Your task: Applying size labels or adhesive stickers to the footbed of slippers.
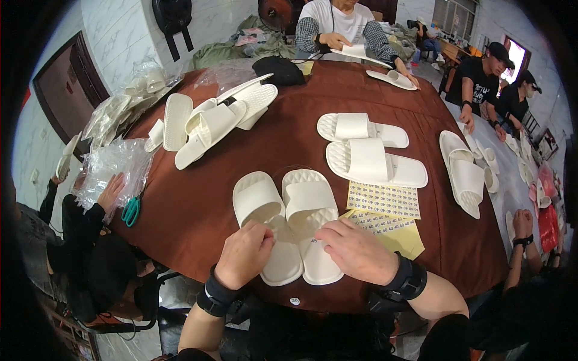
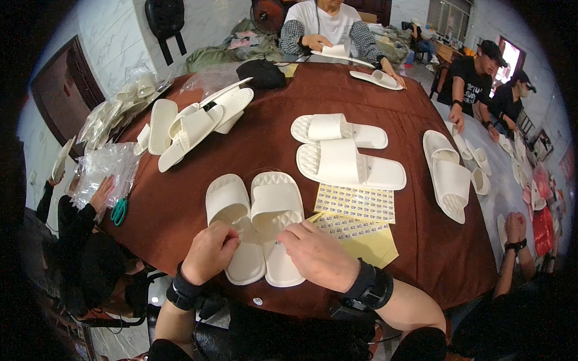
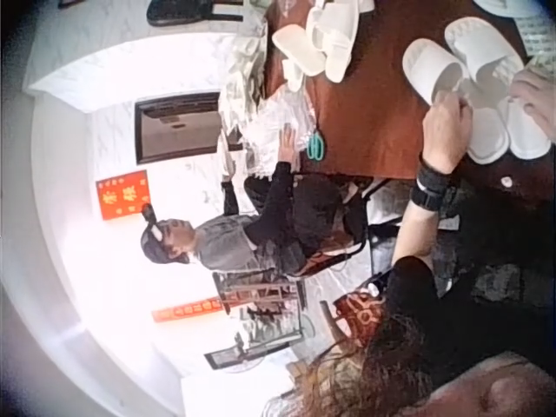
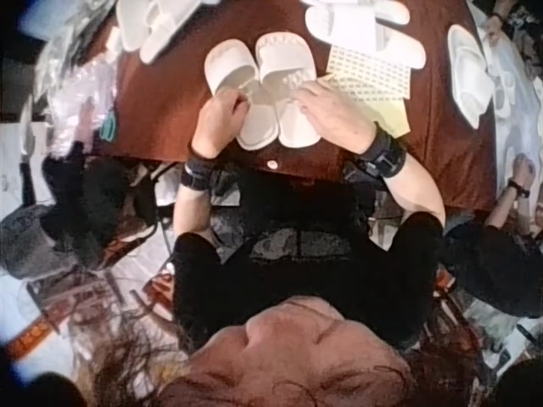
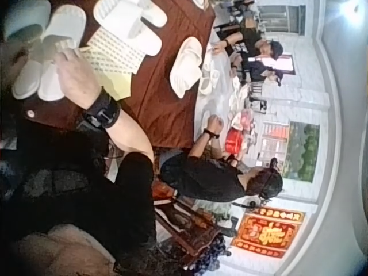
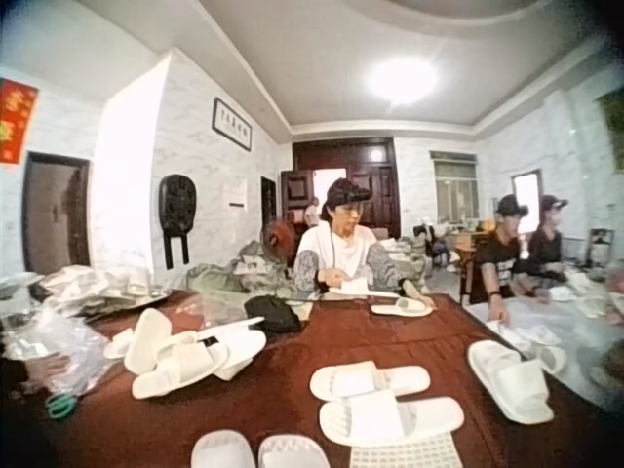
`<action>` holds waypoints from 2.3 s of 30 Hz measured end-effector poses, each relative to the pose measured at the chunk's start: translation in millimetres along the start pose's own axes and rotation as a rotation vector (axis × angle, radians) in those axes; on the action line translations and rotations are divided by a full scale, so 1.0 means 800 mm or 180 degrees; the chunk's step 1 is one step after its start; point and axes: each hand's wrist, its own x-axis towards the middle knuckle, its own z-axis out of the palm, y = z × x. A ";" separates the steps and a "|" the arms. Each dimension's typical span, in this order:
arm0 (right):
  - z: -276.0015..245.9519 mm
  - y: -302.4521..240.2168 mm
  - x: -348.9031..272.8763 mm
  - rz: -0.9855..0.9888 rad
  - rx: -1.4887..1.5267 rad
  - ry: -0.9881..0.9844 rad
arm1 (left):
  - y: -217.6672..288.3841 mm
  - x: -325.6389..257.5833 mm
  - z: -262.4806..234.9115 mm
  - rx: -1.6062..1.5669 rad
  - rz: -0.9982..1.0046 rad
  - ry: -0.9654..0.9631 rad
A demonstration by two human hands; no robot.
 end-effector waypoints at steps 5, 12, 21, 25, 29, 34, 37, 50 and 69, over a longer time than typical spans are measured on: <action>0.003 0.001 0.000 -0.0006 -0.0037 0.0026 | 0.001 0.000 0.006 0.0383 0.0044 0.0009; 0.003 0.001 -0.002 -0.0051 -0.0093 0.0066 | -0.006 -0.005 0.013 0.0325 0.0262 0.0197; 0.003 -0.001 -0.001 -0.0228 -0.0099 0.0254 | -0.014 -0.005 -0.010 -0.0468 0.0103 -0.0092; 0.002 -0.002 -0.001 -0.0231 -0.0094 0.0258 | -0.010 -0.001 -0.015 -0.0387 0.0123 -0.0261; 0.000 -0.002 -0.002 -0.0254 -0.0099 0.0246 | -0.008 0.004 -0.019 -0.0213 0.0258 -0.0404; 0.001 -0.002 -0.002 -0.0214 -0.0130 0.0229 | -0.008 0.008 -0.015 0.0023 0.0413 -0.0423; 0.001 -0.002 -0.003 -0.0179 -0.0083 0.0213 | -0.009 0.009 -0.012 0.0252 0.0508 -0.0405; 0.001 -0.001 -0.004 -0.0228 -0.0148 0.0199 | -0.007 0.001 0.002 0.0590 0.0498 -0.0222; 0.024 -0.032 -0.001 -0.1163 -0.0106 0.0241 | -0.014 -0.005 0.001 0.0511 0.0605 -0.0267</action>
